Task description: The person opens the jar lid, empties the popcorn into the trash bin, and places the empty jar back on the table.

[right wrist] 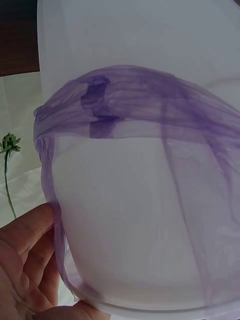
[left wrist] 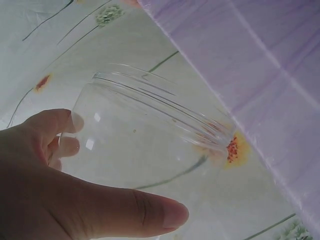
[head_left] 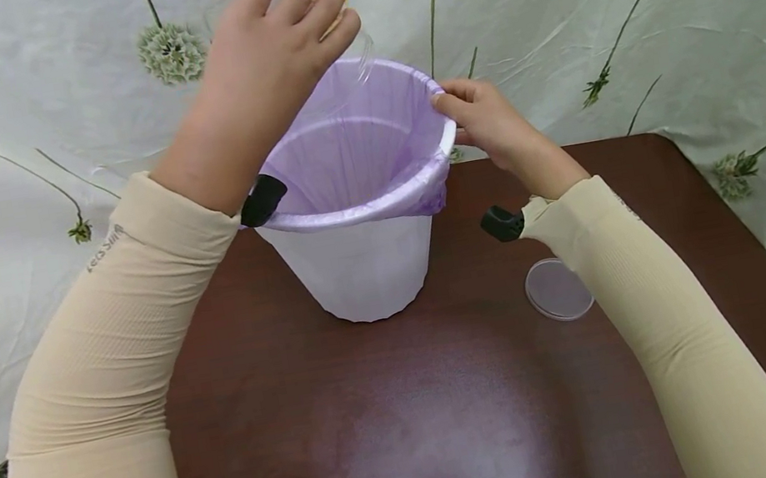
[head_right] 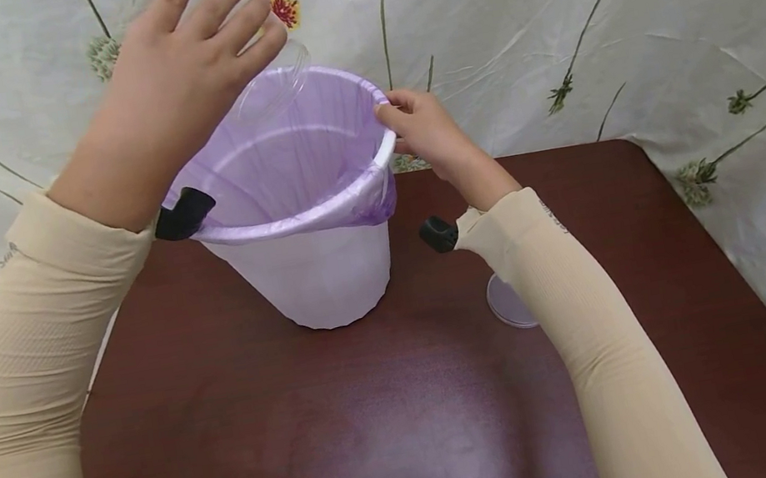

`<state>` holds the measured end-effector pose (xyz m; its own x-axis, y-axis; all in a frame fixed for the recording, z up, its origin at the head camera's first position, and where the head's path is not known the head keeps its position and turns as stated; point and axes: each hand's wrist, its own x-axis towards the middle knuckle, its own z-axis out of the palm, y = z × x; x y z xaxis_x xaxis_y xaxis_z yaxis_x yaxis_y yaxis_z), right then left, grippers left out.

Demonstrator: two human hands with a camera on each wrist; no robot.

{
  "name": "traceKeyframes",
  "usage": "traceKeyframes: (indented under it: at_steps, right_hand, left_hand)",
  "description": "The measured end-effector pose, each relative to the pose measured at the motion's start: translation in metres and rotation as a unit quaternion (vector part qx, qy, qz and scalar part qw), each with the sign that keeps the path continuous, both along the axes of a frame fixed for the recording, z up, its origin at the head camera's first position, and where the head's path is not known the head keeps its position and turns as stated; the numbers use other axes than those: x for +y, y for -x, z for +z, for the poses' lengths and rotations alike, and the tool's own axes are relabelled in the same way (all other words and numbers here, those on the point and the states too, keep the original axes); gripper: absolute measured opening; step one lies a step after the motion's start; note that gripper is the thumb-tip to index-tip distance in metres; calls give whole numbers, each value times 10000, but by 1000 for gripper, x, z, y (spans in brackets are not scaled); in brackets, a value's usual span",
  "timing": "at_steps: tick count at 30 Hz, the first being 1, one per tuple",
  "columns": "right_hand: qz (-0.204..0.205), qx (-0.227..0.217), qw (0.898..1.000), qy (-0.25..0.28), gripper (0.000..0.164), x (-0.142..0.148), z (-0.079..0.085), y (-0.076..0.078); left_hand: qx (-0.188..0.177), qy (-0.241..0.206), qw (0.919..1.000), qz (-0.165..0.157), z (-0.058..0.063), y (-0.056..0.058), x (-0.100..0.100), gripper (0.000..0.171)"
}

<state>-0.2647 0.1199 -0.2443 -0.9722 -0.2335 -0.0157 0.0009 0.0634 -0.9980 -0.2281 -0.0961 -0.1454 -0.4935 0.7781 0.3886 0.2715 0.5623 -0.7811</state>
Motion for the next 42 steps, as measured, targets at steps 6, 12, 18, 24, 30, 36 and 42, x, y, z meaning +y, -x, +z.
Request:
traceKeyframes:
  at_steps: [6, 12, 18, 24, 30, 36, 42]
  right_hand:
    - [34, 47, 10000, 23, 35, 0, 0, 0]
    - [32, 51, 9999, 92, 35, 0, 0, 0]
    - [16, 29, 10000, 18, 35, 0, 0, 0]
    - [4, 32, 10000, 7, 35, 0, 0, 0]
    - [6, 13, 10000, 15, 35, -1, 0, 0]
    - [-9, -21, 9999, 146, 35, 0, -1, 0]
    - [-23, -48, 9998, 177, 35, 0, 0, 0]
  left_hand:
    - [29, -31, 10000, 28, 0, 0, -2, 46]
    - [199, -315, 9984, -425, 1, 3, -6, 45]
    - [-137, -662, 9969, -407, 2, 4, -8, 42]
    - [-1246, -934, 9862, 563, 7, 1, -7, 90]
    - [-2538, -2004, 9397, 1109, 12, 3, -11, 102]
    - [-3287, -3319, 8752, 1259, 11, 7, -19, 110]
    - [-3641, -4321, 8194, 968, 8, 10, -26, 104]
